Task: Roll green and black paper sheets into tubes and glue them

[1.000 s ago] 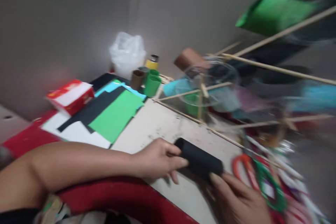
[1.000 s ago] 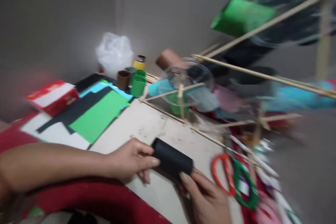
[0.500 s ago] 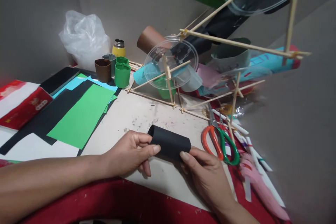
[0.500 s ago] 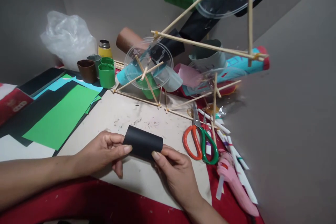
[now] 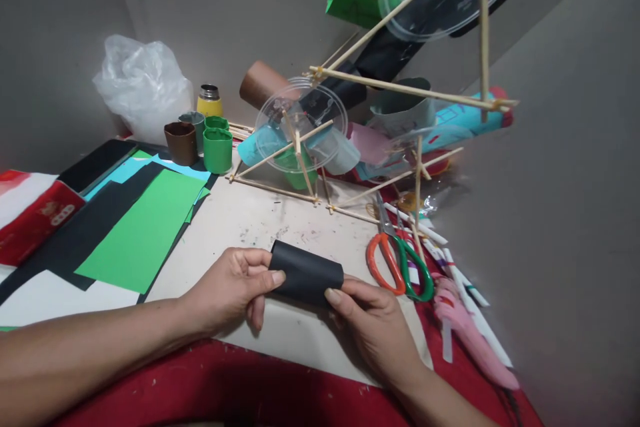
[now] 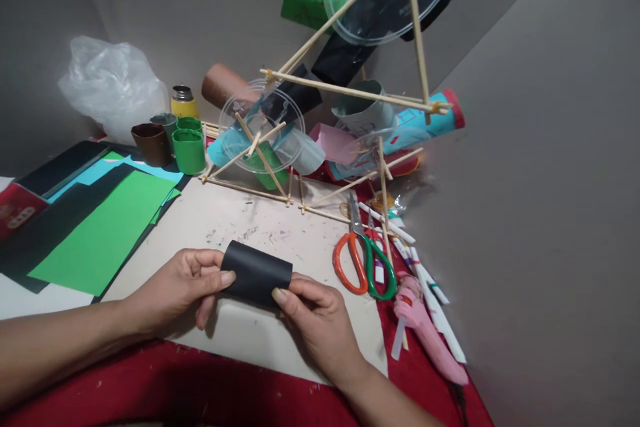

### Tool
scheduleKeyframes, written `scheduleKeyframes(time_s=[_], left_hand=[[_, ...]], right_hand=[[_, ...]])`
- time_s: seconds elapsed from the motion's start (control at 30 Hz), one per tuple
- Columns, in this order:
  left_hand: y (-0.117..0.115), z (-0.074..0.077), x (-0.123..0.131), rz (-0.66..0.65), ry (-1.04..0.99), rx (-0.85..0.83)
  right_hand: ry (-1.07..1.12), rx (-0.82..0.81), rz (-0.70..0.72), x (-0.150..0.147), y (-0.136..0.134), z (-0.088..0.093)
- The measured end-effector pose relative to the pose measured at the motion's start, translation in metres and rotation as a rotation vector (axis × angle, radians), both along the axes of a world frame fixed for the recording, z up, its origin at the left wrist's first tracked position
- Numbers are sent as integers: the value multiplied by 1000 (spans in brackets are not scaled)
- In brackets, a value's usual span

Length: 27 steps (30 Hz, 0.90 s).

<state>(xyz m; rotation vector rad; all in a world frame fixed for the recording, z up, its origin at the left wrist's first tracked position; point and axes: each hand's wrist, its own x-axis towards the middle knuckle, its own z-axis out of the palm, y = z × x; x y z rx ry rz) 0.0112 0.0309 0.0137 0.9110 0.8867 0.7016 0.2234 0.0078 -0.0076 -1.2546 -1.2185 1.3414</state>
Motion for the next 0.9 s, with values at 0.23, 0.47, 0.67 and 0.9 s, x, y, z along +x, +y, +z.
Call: scheduleKeyframes(time_s=[0.23, 0.47, 0.67, 0.9], left_hand=[[0, 1, -1, 0, 4, 10], [-4, -2, 0, -138, -6, 13], [-6, -3, 3, -112, -16, -11], [-7, -2, 3, -111, -17, -2]], right_hand=[[-128, 81, 6, 2, 0, 2], [-191, 156, 35, -4, -2, 6], [-187, 159, 57, -6, -3, 6], [-206, 203, 81, -9, -5, 6]])
